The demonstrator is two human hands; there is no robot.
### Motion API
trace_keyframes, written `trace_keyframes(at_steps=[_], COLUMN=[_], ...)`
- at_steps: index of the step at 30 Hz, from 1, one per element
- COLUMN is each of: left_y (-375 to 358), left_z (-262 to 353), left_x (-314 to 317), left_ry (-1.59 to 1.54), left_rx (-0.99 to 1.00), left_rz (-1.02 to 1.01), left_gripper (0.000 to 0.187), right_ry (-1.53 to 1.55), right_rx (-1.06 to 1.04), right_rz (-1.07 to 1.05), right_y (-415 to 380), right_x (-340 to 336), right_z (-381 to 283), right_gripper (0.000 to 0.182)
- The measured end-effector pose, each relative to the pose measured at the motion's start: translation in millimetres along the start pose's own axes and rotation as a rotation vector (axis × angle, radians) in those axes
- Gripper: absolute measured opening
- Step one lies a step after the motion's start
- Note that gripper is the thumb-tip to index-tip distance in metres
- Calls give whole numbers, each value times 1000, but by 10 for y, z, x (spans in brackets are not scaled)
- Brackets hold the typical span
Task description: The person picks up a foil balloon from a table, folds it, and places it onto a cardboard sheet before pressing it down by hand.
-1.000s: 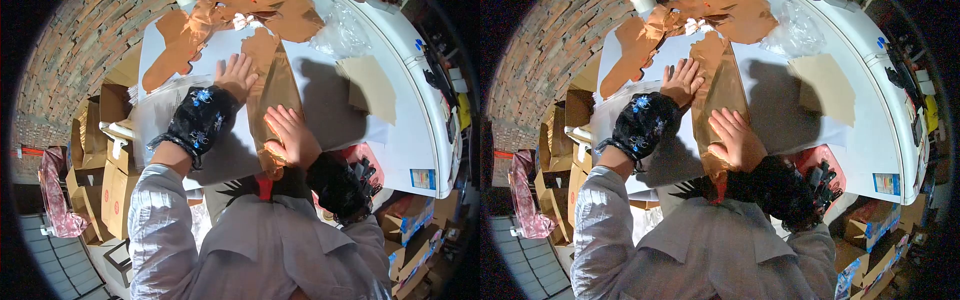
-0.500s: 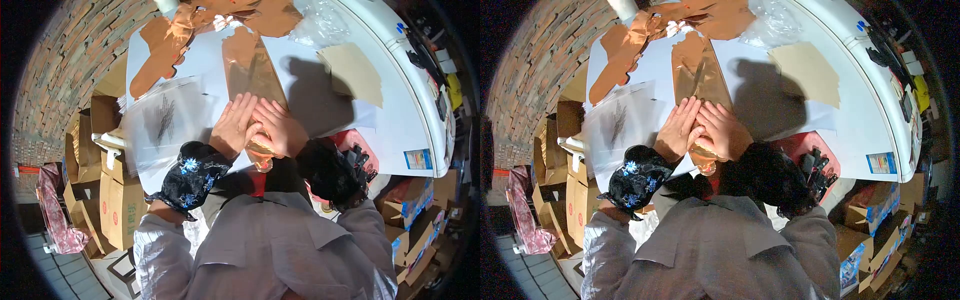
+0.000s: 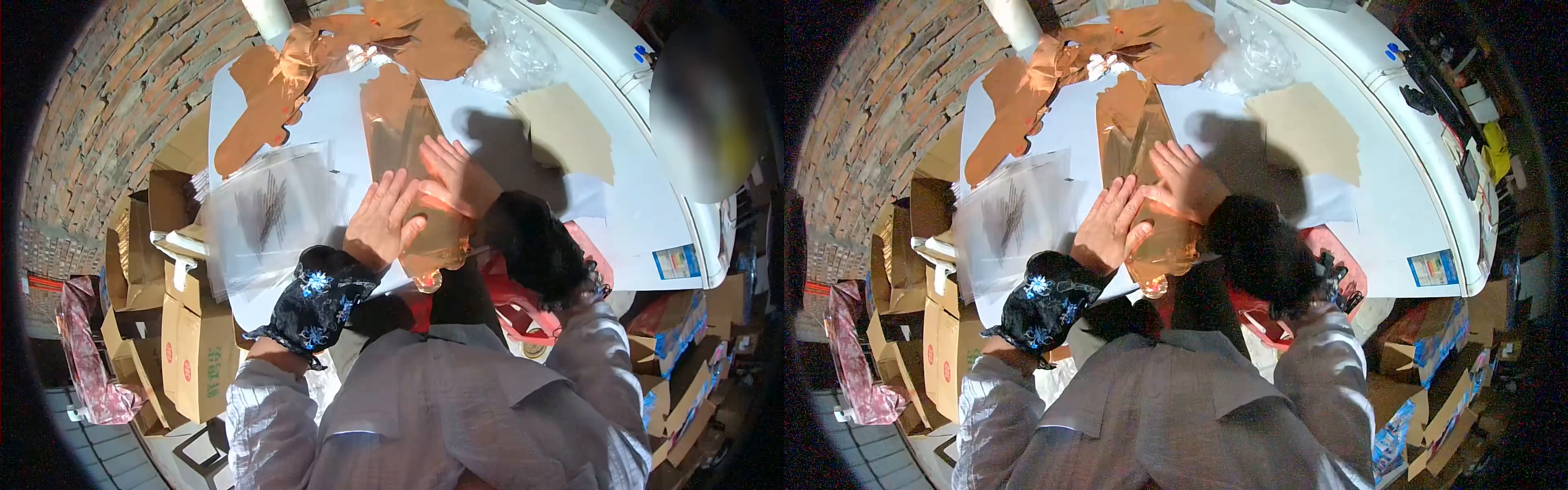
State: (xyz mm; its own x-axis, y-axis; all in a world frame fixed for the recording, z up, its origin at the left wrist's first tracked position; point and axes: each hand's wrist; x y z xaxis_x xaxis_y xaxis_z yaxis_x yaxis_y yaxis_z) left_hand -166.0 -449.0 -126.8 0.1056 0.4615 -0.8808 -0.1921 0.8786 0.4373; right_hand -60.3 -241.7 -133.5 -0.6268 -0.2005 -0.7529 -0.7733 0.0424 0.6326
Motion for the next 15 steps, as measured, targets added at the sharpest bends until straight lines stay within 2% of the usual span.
trace_keyframes(at_steps=[4, 5, 8, 9, 12, 15], left_y=[18, 27, 44, 46, 62, 64], left_z=[24, 24, 58, 67, 76, 65], left_x=[-50, -67, -104, -113, -145, -145], left_ry=[-13, -19, 12, 11, -40, -21], left_rx=[4, 5, 15, 5, -18, -41], left_rz=[-9, -10, 50, 36, -27, -51], left_gripper=[62, 62, 58, 58, 61, 62], right_ry=[-13, -164, -245, -298, -210, -281], right_rx=[-31, -255, -378, -290, 40, 106], right_rz=[91, 66, 80, 21, 51, -5], right_y=[130, 188, 379, 449, 649, 814], right_x=[172, 92, 180, 281, 638, 632], right_z=[412, 511, 781, 833, 1027, 1087], right_gripper=[56, 47, 39, 38, 45, 56])
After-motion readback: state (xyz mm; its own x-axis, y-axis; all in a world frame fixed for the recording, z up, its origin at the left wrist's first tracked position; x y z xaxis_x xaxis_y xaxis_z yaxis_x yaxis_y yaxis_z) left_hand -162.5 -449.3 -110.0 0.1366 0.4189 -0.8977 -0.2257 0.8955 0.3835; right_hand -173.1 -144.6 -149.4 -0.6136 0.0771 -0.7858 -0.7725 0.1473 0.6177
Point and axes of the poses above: each hand's wrist, its own y-axis towards the middle knuckle, its own x-axis out of the palm, z = x × y, and after that the axes turned 10 degrees about z, right-handed
